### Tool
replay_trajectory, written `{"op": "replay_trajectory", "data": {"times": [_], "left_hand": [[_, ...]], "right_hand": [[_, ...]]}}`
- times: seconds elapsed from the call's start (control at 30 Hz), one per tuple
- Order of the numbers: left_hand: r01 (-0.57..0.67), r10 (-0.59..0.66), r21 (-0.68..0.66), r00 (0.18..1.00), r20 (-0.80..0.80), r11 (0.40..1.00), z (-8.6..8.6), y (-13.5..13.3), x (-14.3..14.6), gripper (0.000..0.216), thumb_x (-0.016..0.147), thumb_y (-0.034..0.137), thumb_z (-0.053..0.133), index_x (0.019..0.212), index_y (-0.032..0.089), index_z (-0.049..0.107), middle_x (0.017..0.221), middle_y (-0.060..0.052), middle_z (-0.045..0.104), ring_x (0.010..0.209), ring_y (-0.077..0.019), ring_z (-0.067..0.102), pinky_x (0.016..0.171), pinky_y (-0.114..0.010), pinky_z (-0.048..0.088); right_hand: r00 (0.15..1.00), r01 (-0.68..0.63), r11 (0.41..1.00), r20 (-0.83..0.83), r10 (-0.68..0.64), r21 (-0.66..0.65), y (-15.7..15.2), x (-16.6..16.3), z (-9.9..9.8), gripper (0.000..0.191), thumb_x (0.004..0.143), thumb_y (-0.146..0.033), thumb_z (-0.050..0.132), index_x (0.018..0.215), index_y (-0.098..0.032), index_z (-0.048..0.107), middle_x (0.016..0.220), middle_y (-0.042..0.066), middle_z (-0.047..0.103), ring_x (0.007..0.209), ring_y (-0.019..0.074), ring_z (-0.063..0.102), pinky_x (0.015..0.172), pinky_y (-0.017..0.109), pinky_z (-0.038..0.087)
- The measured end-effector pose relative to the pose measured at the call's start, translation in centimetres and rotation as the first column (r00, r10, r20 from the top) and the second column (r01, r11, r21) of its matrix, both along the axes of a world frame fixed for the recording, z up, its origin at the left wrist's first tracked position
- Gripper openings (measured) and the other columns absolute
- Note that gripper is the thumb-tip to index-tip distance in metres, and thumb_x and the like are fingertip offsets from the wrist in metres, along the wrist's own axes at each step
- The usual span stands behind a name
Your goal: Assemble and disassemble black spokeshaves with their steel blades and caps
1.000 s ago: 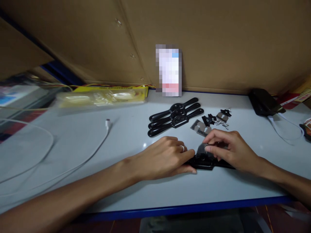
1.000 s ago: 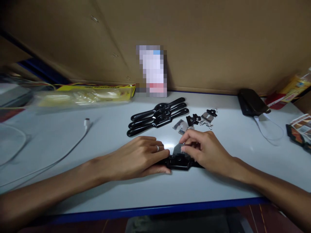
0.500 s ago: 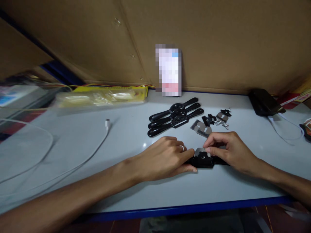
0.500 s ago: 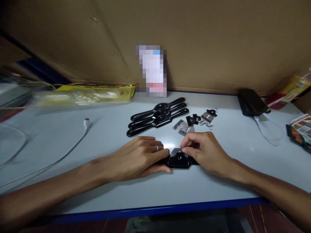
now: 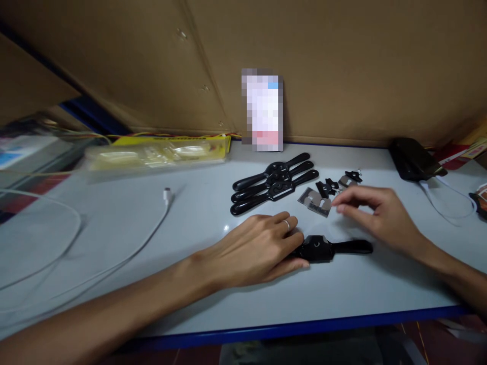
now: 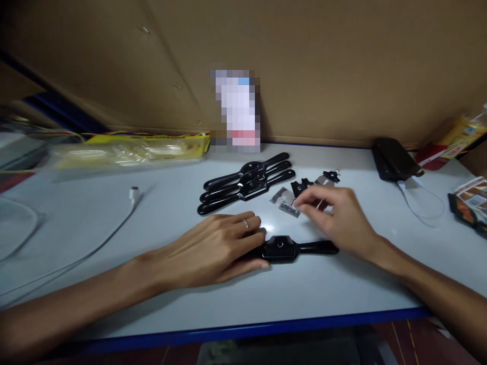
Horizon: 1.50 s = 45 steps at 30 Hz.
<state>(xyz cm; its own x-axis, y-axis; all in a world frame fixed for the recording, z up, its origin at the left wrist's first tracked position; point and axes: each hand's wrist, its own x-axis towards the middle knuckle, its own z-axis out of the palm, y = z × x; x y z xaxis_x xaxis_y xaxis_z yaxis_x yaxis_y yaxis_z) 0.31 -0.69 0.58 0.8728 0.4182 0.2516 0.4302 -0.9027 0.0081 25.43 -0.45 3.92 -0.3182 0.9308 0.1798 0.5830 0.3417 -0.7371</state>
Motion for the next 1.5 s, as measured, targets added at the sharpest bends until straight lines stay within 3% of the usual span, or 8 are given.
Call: {"op": "replay_trajectory", "data": {"times": [0.13, 0.23, 0.47, 0.67, 1.03, 1.17, 1.27, 1.5], "left_hand": [[-0.010, 0.010, -0.018, 1.000, -0.011, 1.000, 0.1, 0.1, 0.0, 0.049, 0.103, 0.053, 0.036, 0.080, 0.016, 0.058, 0.076, -0.003, 0.057, 0.062, -0.0159, 0.052, 0.053, -0.030, 0.037], [-0.010, 0.009, -0.016, 1.000, -0.020, 1.000, 0.1, 0.2, 0.0, 0.048, 0.102, 0.056, 0.038, 0.083, 0.016, 0.057, 0.075, -0.003, 0.057, 0.063, -0.0160, 0.053, 0.054, -0.030, 0.037], [0.004, -0.003, 0.006, 0.999, -0.049, 1.000, 0.1, 0.2, 0.0, 0.041, 0.102, 0.051, 0.042, 0.083, 0.017, 0.054, 0.074, -0.002, 0.057, 0.063, -0.0170, 0.055, 0.054, -0.030, 0.036], [0.015, -0.016, -0.017, 0.999, -0.037, 1.000, 0.2, 0.2, 0.0, 0.045, 0.105, 0.050, 0.035, 0.084, 0.016, 0.056, 0.073, -0.002, 0.058, 0.062, -0.0167, 0.053, 0.053, -0.030, 0.036], [0.024, -0.024, -0.020, 1.000, -0.019, 1.000, -0.1, 0.3, -0.1, 0.042, 0.104, 0.051, 0.038, 0.083, 0.017, 0.053, 0.073, -0.001, 0.057, 0.062, -0.0161, 0.053, 0.055, -0.029, 0.034], [0.025, -0.026, -0.027, 0.999, -0.019, 0.999, -0.1, 0.4, -0.1, 0.042, 0.104, 0.050, 0.038, 0.083, 0.018, 0.054, 0.073, -0.001, 0.056, 0.062, -0.0163, 0.054, 0.054, -0.029, 0.034], [0.026, -0.027, -0.017, 0.999, -0.019, 1.000, -0.1, 0.4, 0.0, 0.043, 0.104, 0.051, 0.036, 0.083, 0.018, 0.054, 0.072, -0.001, 0.056, 0.061, -0.0163, 0.054, 0.055, -0.030, 0.034], [0.016, -0.016, -0.017, 1.000, -0.020, 1.000, 0.0, 0.3, 0.0, 0.042, 0.104, 0.051, 0.036, 0.089, 0.017, 0.054, 0.076, -0.001, 0.058, 0.063, -0.0163, 0.056, 0.055, -0.029, 0.035]], "right_hand": [[0.971, 0.194, 0.954, 0.096, -0.220, 0.231, 2.0, 2.0, 0.5, 0.013, 0.089, -0.030, 0.059, 0.088, -0.024, 0.070, 0.089, 0.005, 0.074, 0.081, 0.0226, 0.066, 0.067, 0.036, 0.048], [0.942, 0.157, 0.942, 0.243, -0.233, 0.297, 3.3, 3.1, -0.1, 0.016, 0.090, -0.029, 0.055, 0.088, -0.024, 0.071, 0.090, 0.007, 0.072, 0.078, 0.0229, 0.064, 0.066, 0.036, 0.047], [0.773, 0.060, 0.975, 0.609, -0.180, 0.212, 4.1, 4.0, -0.5, 0.019, 0.088, -0.027, 0.052, 0.091, -0.021, 0.069, 0.088, 0.005, 0.071, 0.071, 0.0199, 0.060, 0.061, 0.032, 0.038], [0.690, 0.005, 0.998, 0.722, -0.043, 0.055, 3.9, 4.8, 0.6, 0.018, 0.083, -0.030, 0.055, 0.091, -0.025, 0.070, 0.078, 0.002, 0.069, 0.067, 0.0190, 0.059, 0.058, 0.030, 0.034], [0.713, -0.193, 0.977, 0.671, 0.203, -0.091, 4.3, 6.6, 0.0, 0.007, 0.086, -0.028, 0.058, 0.086, -0.024, 0.063, 0.072, 0.000, 0.063, 0.064, 0.0171, 0.055, 0.061, 0.030, 0.035], [0.751, -0.253, 0.967, 0.624, 0.214, -0.026, 3.8, 5.5, 0.3, 0.011, 0.089, -0.028, 0.056, 0.081, -0.023, 0.062, 0.078, 0.002, 0.064, 0.070, 0.0179, 0.056, 0.065, 0.032, 0.037], [0.865, -0.226, 0.974, 0.459, 0.205, -0.010, 2.9, 3.9, 0.8, 0.010, 0.091, -0.028, 0.056, 0.086, -0.023, 0.063, 0.086, 0.002, 0.066, 0.076, 0.0176, 0.058, 0.070, 0.031, 0.040], [0.993, -0.119, 0.946, -0.033, 0.114, -0.302, 0.8, 0.5, 0.6, 0.017, 0.084, -0.036, 0.067, 0.079, -0.020, 0.065, 0.068, -0.002, 0.060, 0.059, 0.0118, 0.053, 0.055, 0.026, 0.040]]}}
